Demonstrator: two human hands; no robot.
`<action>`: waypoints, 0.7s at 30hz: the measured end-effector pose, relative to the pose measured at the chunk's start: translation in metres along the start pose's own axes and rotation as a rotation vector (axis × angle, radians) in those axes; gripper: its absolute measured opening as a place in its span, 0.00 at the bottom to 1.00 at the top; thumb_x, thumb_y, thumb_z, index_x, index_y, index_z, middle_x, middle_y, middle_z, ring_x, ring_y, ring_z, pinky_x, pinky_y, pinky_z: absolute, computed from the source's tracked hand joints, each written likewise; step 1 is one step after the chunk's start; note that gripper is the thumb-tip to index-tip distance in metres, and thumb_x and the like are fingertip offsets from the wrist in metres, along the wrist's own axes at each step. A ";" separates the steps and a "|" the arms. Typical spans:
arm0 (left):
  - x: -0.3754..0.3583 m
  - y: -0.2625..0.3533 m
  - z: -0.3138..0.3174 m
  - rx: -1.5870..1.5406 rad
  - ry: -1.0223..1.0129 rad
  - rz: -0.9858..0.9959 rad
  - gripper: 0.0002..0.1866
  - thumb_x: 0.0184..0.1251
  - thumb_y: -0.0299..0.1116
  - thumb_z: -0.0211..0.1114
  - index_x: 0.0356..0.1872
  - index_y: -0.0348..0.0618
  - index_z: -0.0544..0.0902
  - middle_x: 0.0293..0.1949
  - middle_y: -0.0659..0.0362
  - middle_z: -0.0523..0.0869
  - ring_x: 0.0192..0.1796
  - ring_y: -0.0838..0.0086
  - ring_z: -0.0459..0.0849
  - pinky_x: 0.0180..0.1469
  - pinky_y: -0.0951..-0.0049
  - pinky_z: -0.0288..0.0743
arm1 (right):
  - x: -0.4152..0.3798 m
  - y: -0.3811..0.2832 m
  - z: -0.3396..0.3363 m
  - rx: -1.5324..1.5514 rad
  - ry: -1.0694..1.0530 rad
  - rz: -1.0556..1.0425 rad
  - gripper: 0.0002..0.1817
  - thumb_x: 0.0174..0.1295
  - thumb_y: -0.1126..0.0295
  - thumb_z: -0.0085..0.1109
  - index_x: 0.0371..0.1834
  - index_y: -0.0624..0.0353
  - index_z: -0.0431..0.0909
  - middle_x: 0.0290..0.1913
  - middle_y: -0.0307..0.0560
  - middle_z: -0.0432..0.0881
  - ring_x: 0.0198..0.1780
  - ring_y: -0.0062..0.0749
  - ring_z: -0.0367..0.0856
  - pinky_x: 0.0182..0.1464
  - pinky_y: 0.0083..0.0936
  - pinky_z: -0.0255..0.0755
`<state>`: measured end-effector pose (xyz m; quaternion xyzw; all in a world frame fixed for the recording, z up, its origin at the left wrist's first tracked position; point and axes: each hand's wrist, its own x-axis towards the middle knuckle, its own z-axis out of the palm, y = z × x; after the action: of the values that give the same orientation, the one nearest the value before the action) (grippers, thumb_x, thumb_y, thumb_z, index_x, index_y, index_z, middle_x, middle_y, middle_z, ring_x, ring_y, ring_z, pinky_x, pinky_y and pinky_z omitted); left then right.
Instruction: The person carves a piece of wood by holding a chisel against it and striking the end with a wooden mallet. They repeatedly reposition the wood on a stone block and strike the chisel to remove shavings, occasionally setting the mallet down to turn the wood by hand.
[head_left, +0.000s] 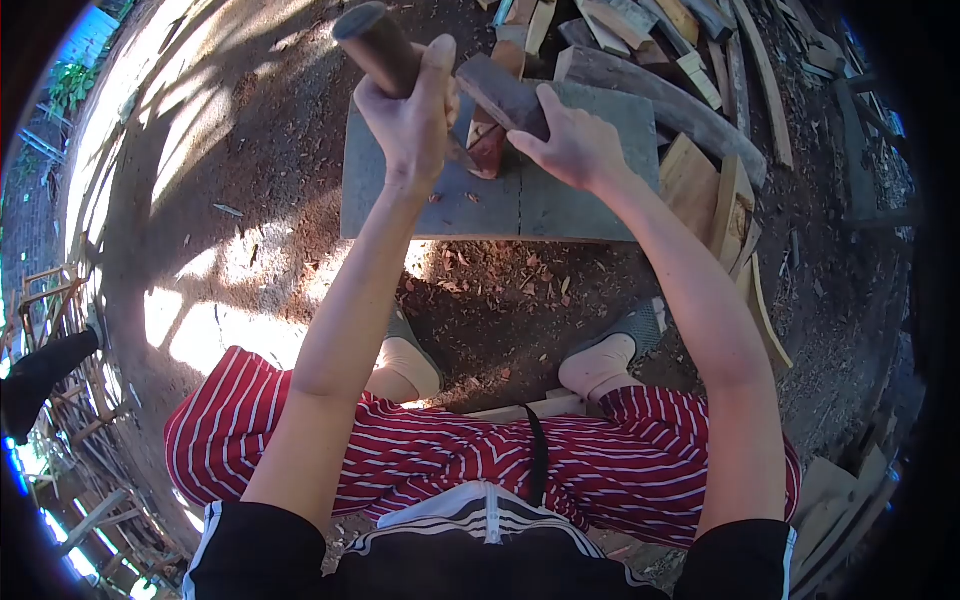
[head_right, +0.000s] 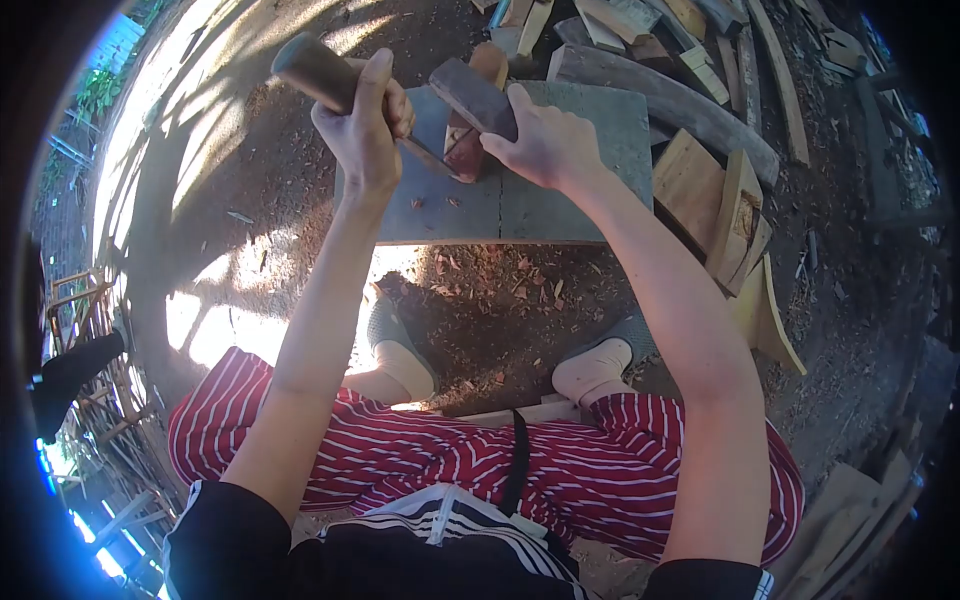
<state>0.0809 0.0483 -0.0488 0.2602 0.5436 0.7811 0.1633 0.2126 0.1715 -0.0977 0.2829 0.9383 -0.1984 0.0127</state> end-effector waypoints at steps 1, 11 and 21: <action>0.000 -0.001 0.000 -0.047 -0.022 0.019 0.11 0.66 0.31 0.66 0.28 0.41 0.73 0.13 0.63 0.70 0.12 0.81 0.65 0.16 0.78 0.57 | 0.000 0.001 0.002 0.008 0.017 -0.006 0.37 0.60 0.40 0.54 0.64 0.56 0.64 0.39 0.59 0.87 0.44 0.56 0.86 0.46 0.47 0.78; -0.010 0.006 0.006 -0.035 -0.097 0.055 0.09 0.65 0.28 0.64 0.28 0.40 0.73 0.13 0.62 0.69 0.12 0.81 0.64 0.16 0.78 0.58 | -0.001 0.002 0.000 0.053 -0.017 0.006 0.42 0.61 0.37 0.53 0.68 0.59 0.61 0.43 0.63 0.85 0.47 0.60 0.84 0.49 0.50 0.76; -0.012 -0.002 0.018 -0.028 0.064 0.055 0.09 0.65 0.27 0.65 0.29 0.41 0.73 0.13 0.63 0.70 0.13 0.81 0.66 0.16 0.79 0.59 | -0.004 0.000 -0.001 0.068 -0.007 0.021 0.44 0.60 0.38 0.55 0.70 0.60 0.60 0.42 0.64 0.85 0.46 0.60 0.84 0.48 0.50 0.77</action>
<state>0.1014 0.0564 -0.0483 0.2476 0.5305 0.8006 0.1281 0.2163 0.1701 -0.0963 0.2924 0.9279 -0.2312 0.0086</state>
